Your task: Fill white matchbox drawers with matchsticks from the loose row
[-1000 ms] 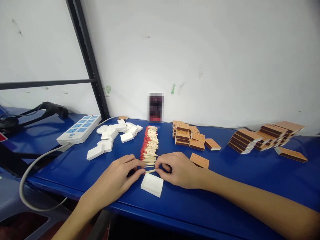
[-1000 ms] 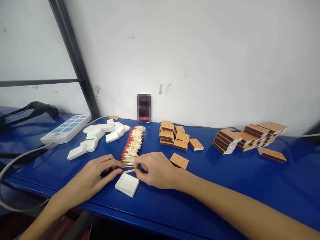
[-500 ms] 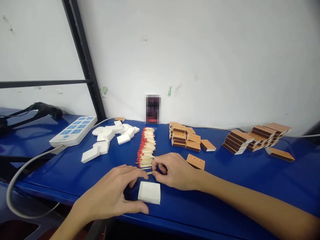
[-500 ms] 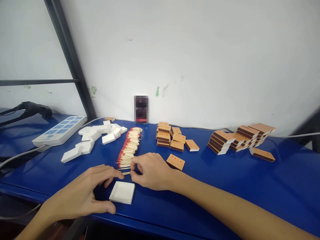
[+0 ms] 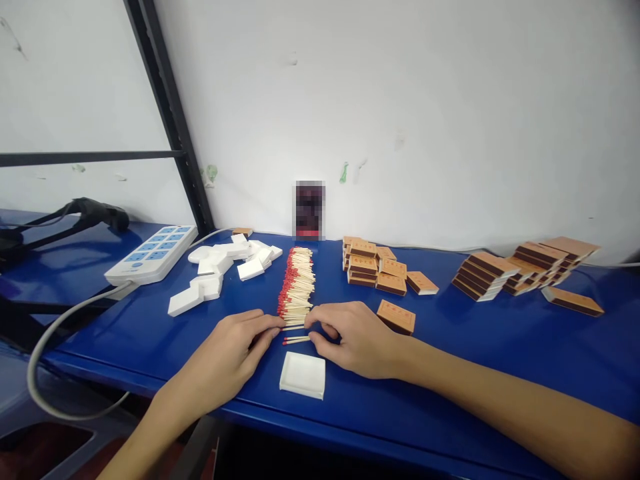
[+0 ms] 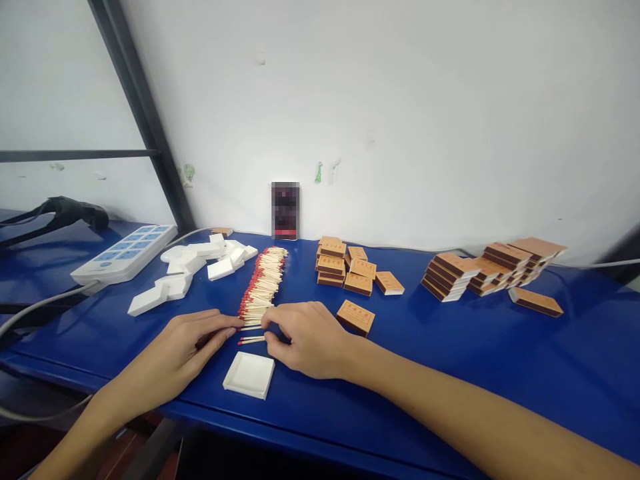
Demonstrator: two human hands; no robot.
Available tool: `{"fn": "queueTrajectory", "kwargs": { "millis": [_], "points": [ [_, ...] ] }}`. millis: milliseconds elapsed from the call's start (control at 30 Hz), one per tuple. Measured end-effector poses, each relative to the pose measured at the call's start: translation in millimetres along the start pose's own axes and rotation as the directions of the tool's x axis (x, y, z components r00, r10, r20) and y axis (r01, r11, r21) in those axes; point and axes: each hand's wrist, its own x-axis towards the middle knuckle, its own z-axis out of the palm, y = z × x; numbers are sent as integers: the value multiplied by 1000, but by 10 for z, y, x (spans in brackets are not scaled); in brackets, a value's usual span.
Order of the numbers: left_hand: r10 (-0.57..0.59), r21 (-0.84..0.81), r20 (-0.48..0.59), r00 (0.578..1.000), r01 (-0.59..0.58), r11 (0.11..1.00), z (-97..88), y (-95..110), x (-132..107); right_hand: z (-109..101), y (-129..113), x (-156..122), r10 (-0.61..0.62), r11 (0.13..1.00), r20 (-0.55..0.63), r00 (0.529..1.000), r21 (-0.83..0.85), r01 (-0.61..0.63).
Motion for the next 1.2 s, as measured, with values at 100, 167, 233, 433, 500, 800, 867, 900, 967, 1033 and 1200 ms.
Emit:
{"fn": "queueTrajectory", "kwargs": {
  "millis": [100,167,233,433,500,800,867,900,967,1033,1200],
  "points": [
    [4,34,6,1000,-4,999,-4,-2,-3,-1,1,1,-4,1000,-7,1000,-14,4],
    [4,49,11,1000,-4,999,-4,1,-3,-4,0,3,-15,1000,-6,1000,-17,15],
    [2,57,16,1000,-3,998,-3,2,-5,-7,-3,5,-22,1000,-1,1000,-20,22],
    [-5,66,15,1000,4,998,-4,2,-20,-1,-10,8,-25,999,-7,1000,-29,24],
    [-3,59,24,1000,2,998,-9,6,-23,2,-8,7,-23,999,-11,1000,-35,22],
    [27,12,13,1000,-27,1000,-3,5,-16,0,1,-4,-38,999,5,999,-39,38],
    [32,4,23,999,-32,999,-6,10,-21,2,2,-8,-41,999,4,999,-36,41],
    [35,2,30,999,-35,999,-10,13,-23,3,4,-10,-43,999,4,999,-32,43],
    [37,1,38,999,-37,999,-16,17,-27,6,10,-12,-51,998,2,999,-21,51],
    [34,5,40,999,-34,999,-19,21,-25,7,17,-11,-59,998,0,998,-16,59],
    [25,7,39,999,-25,1000,-22,37,-12,4,28,-10,-72,997,3,997,-10,72]
  ]
}}
